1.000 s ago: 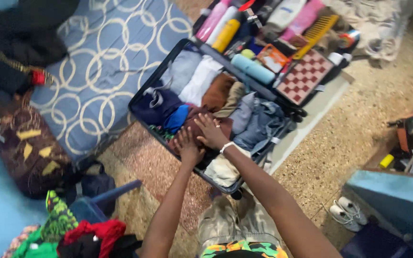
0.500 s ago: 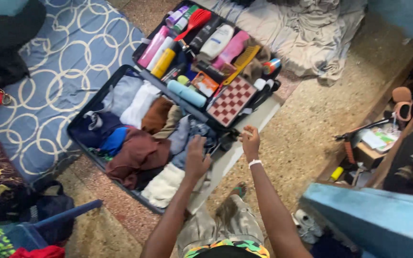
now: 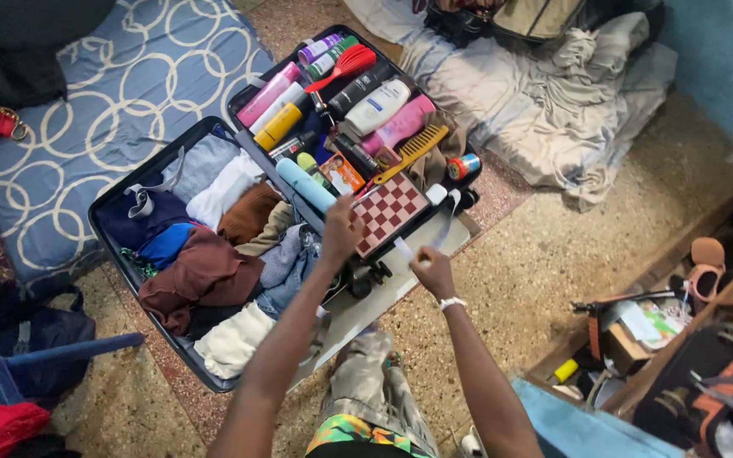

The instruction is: The recorder is packing a suitcase with clothes and various toiletries.

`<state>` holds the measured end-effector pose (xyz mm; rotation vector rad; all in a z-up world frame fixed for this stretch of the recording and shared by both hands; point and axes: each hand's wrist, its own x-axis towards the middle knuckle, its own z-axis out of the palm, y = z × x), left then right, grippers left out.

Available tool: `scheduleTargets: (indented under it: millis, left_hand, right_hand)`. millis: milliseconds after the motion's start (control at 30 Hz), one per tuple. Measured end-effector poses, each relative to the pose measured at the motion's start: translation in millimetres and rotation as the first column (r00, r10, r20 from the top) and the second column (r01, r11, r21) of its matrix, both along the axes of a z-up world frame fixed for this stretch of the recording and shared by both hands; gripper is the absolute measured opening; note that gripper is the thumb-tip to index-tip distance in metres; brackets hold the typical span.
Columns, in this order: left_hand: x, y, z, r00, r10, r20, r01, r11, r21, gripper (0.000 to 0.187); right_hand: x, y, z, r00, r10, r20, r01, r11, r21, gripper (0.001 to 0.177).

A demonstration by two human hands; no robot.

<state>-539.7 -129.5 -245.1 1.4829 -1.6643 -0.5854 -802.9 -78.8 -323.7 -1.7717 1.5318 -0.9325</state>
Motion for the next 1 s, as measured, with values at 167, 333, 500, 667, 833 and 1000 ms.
scheduleTargets:
  millis: [167, 333, 500, 667, 833, 1000]
  left_hand:
    - [76.7, -59.9, -1.3, 0.97, 0.236, 0.066, -0.232, 0.971, -0.059, 0.056]
    - [158.6, -187.0, -85.6, 0.898, 0.439, -0.025, -0.437, 0.884, -0.164, 0.04]
    - [217.1, -297.9, -109.2, 0.713, 0.673, -0.193, -0.673, 0.736, 0.079, 0.039]
    - [233.0, -360.8, -77.9, 0.6, 0.753, 0.27, -0.797, 0.593, 0.115, 0.045]
    - [253.6, -413.6, -107.5, 0.548, 0.64, 0.54, -0.834, 0.471, 0.288, 0.055]
    - [271.8, -440.3, -155.5, 0.646, 0.674, 0.359, -0.762, 0.537, 0.361, 0.028]
  right_hand:
    - [-28.0, 3.4, 28.2, 0.987, 0.116, -0.109, -0.076, 0.946, 0.315, 0.025]
    - [-47.9, -13.0, 18.6, 0.972, 0.22, -0.081, -0.19, 0.941, 0.279, 0.019]
    - [-45.7, -41.7, 6.9, 0.96, 0.251, -0.126, -0.163, 0.864, 0.477, 0.02]
    - [-57.2, -53.9, -15.2, 0.96, 0.257, -0.111, -0.16, 0.829, 0.536, 0.017]
    - [-60.8, -64.2, -30.8, 0.944, 0.294, -0.15, -0.118, 0.725, 0.679, 0.02]
    - [-69.1, -86.4, -10.6, 0.862, 0.496, -0.105, -0.223, 0.556, 0.801, 0.026]
